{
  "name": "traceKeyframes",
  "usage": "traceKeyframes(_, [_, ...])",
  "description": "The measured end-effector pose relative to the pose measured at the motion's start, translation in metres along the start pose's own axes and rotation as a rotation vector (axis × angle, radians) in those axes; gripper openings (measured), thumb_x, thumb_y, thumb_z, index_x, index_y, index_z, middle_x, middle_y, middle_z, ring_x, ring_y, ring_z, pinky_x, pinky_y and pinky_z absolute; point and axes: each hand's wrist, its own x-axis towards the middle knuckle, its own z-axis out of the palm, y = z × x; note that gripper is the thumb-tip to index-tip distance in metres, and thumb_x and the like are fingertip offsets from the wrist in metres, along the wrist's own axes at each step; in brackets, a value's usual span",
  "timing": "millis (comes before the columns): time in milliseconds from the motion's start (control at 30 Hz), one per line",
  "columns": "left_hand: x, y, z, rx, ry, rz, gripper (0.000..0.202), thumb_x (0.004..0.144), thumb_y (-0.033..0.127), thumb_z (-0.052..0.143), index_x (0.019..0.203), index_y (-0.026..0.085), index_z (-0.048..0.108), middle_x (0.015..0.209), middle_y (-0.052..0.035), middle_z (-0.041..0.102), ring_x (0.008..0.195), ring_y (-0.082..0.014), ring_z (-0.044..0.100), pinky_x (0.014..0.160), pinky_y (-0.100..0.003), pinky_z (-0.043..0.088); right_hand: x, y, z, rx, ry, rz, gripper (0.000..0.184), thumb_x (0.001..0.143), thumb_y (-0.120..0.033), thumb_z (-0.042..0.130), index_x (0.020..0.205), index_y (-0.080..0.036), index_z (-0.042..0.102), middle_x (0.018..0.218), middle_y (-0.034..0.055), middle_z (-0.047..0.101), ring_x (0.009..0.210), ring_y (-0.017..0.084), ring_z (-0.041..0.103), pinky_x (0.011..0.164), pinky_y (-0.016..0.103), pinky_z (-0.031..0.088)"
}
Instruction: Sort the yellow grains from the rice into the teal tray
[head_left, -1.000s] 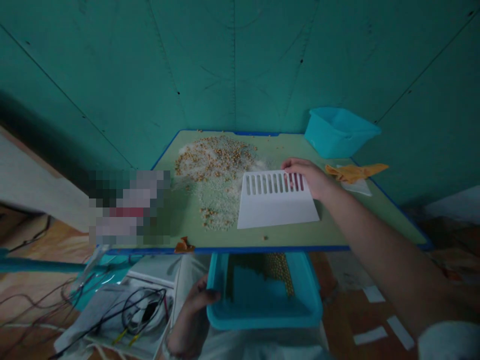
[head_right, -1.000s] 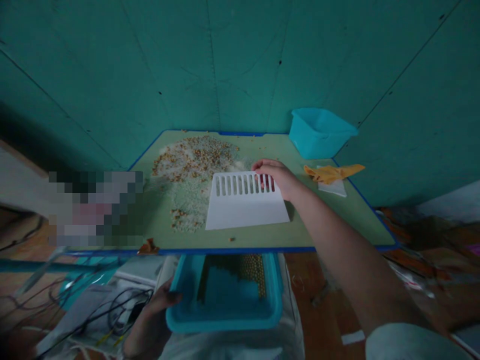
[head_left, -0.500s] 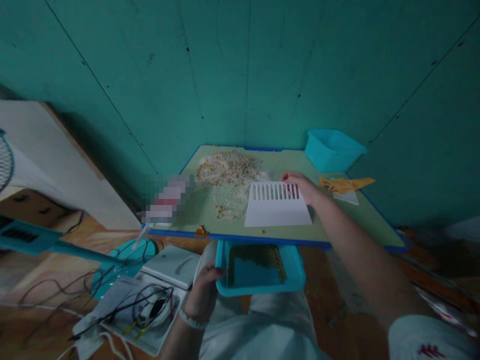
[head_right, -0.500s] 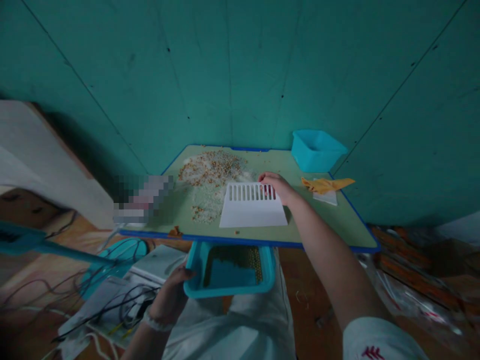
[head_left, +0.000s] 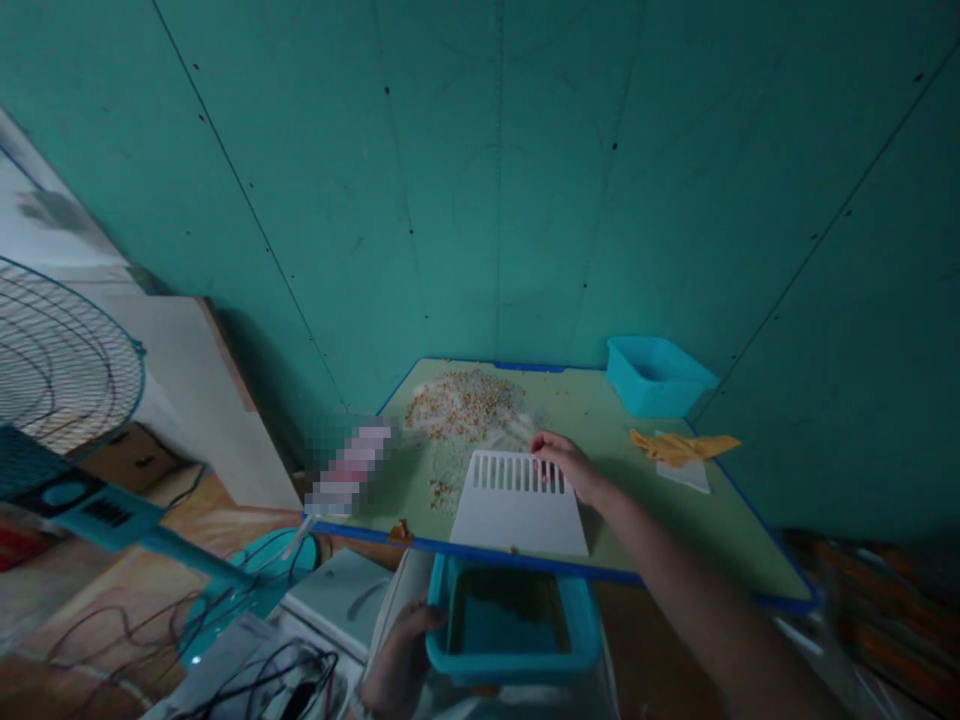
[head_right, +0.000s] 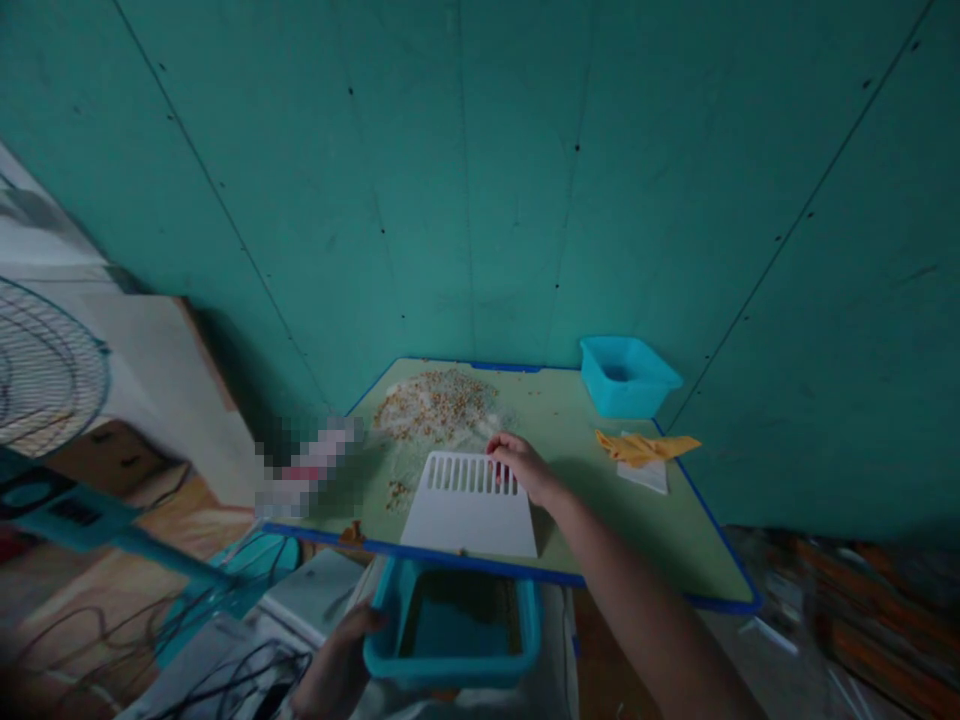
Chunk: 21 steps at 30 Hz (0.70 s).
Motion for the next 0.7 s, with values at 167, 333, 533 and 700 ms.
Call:
traceKeyframes(167, [0.006, 0.010, -0.002, 0.032, -0.062, 0.008, 0.022, 0.061, 0.019, 0.064, 0.080, 0.017, 0.074, 0.070, -0.0065, 0.075, 0.077, -0.0308, 0.068, 0.069, -0.039, 0.052, -0.005, -0.002, 0.008, 0.005, -0.042, -0.048, 0.010, 0.063, -0.024, 0.055, 0.069, -0.021, 0.048, 0.053, -0.0077, 0.049, 0.042, 0.008, 0.043, 0.044, 0.022, 0.033])
traceKeyframes(333, [0.015, 0.013, -0.002, 0.052, -0.068, -0.047, 0.022, 0.057, 0.018, 0.065, 0.077, 0.017, 0.074, 0.069, -0.0076, 0.074, 0.075, -0.0325, 0.068, 0.068, -0.042, 0.052, -0.009, -0.006, 0.014, 0.024, -0.083, -0.037, 0.011, 0.062, -0.023, 0.057, 0.068, -0.021, 0.048, 0.057, -0.0071, 0.050, 0.045, 0.008, 0.045, 0.046, 0.022, 0.035])
traceKeyframes(533, [0.019, 0.014, 0.001, 0.021, -0.041, -0.051, 0.023, 0.059, 0.015, 0.063, 0.079, 0.018, 0.073, 0.070, -0.0056, 0.075, 0.079, -0.0292, 0.068, 0.072, -0.038, 0.052, -0.012, -0.006, 0.014, -0.001, -0.108, -0.061, 0.009, 0.068, -0.023, 0.057, 0.069, -0.020, 0.048, 0.062, -0.0061, 0.049, 0.049, 0.007, 0.045, 0.050, 0.022, 0.035])
traceKeyframes(700, [0.023, 0.015, 0.002, 0.031, -0.054, -0.038, 0.023, 0.059, 0.012, 0.061, 0.077, 0.017, 0.073, 0.066, -0.0042, 0.074, 0.073, -0.0276, 0.069, 0.071, -0.039, 0.052, -0.016, -0.012, 0.006, 0.074, -0.015, -0.086, 0.014, 0.070, -0.030, 0.060, 0.077, -0.021, 0.052, 0.068, -0.0044, 0.054, 0.056, 0.009, 0.049, 0.055, 0.023, 0.037])
